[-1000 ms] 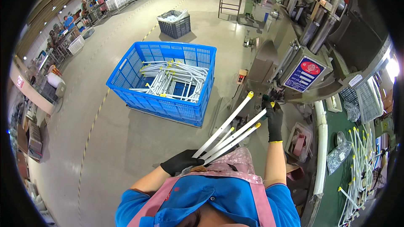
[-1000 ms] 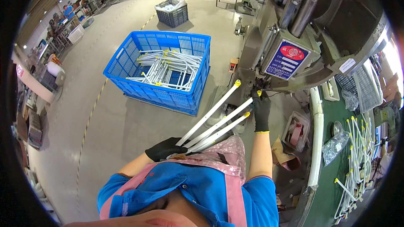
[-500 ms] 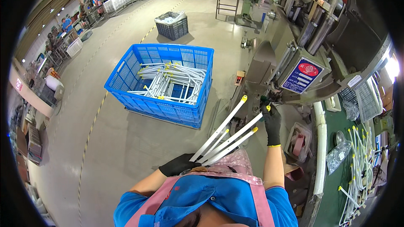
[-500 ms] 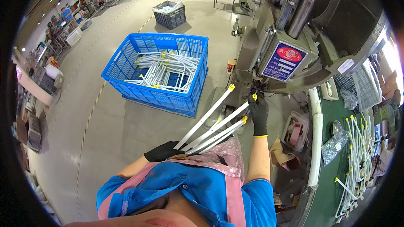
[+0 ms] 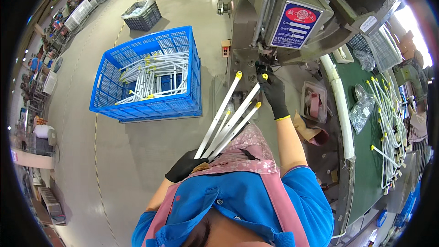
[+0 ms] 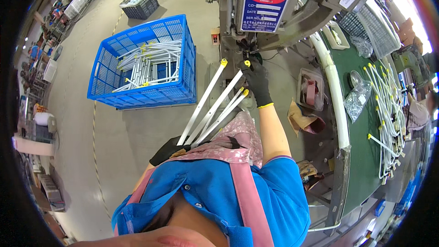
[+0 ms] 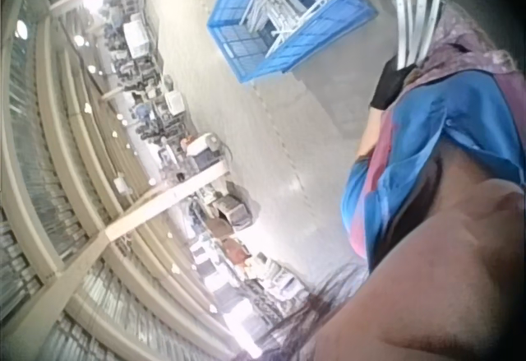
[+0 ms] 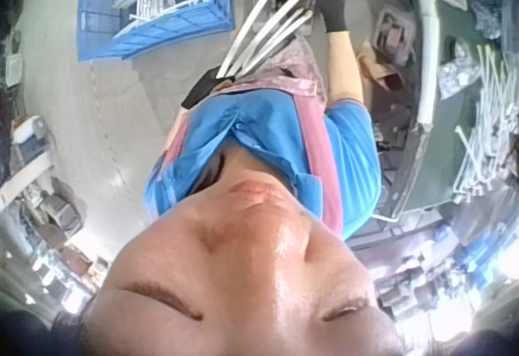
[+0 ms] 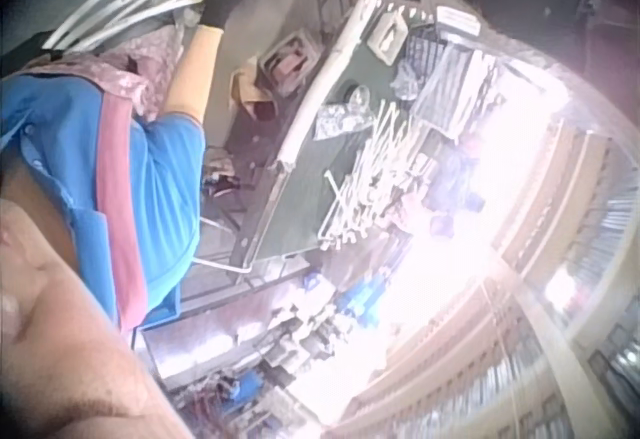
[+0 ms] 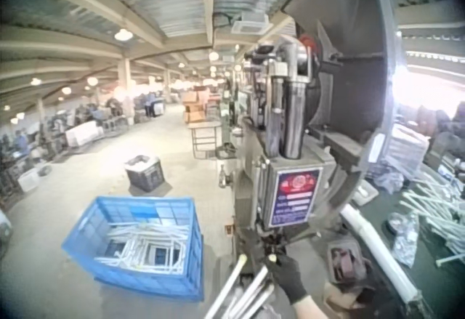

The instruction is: The person repeatedly picks white cables with yellow tips from a blue basket, inserts them into a machine, and places the processed cables onto a green workbench. The person also moves an empty blue basket to a different location.

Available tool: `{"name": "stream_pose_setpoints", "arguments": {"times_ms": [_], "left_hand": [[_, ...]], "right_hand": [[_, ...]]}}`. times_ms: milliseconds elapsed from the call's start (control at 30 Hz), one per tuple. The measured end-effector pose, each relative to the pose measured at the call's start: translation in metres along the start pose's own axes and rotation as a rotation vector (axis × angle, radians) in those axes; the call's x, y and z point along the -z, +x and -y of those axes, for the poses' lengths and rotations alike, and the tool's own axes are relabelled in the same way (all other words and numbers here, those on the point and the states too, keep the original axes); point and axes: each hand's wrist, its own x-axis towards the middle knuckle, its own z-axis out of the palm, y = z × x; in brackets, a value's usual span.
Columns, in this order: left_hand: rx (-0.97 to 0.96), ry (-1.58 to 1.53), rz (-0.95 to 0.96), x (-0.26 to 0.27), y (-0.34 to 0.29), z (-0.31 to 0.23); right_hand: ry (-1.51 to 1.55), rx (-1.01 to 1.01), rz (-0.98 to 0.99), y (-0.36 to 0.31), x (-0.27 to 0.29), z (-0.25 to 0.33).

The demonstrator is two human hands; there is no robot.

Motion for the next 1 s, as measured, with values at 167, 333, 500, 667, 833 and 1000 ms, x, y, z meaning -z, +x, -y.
{"name": "stream_pose_setpoints", "arguments": {"times_ms": [167,333,500,667,833,1000], "left_hand": [[0.043,0.074,-0.029,0.002,-0.005,-0.004],[0.093,-0.034,-0.054,-0.001,-0.008,-0.009],[0.011,0.076,-0.060,-0.004,-0.005,-0.012],[0.119,0.216,-0.030,0.001,-0.016,-0.029],[0.050,0.222,0.015,0.000,-0.027,-0.042],[0.046,0.218,0.045,0.007,-0.020,-0.033]], "right_hand": [[-0.050,0.057,-0.064,0.001,-0.003,0.008],[0.006,0.036,-0.053,0.011,-0.005,0.010],[-0.020,0.027,-0.003,0.012,-0.006,0.004],[-0.068,0.011,-0.055,0.012,-0.007,0.000],[-0.027,-0.136,0.074,0.008,-0.006,-0.005],[0.146,-0.032,0.181,-0.004,-0.001,-0.016]]}}
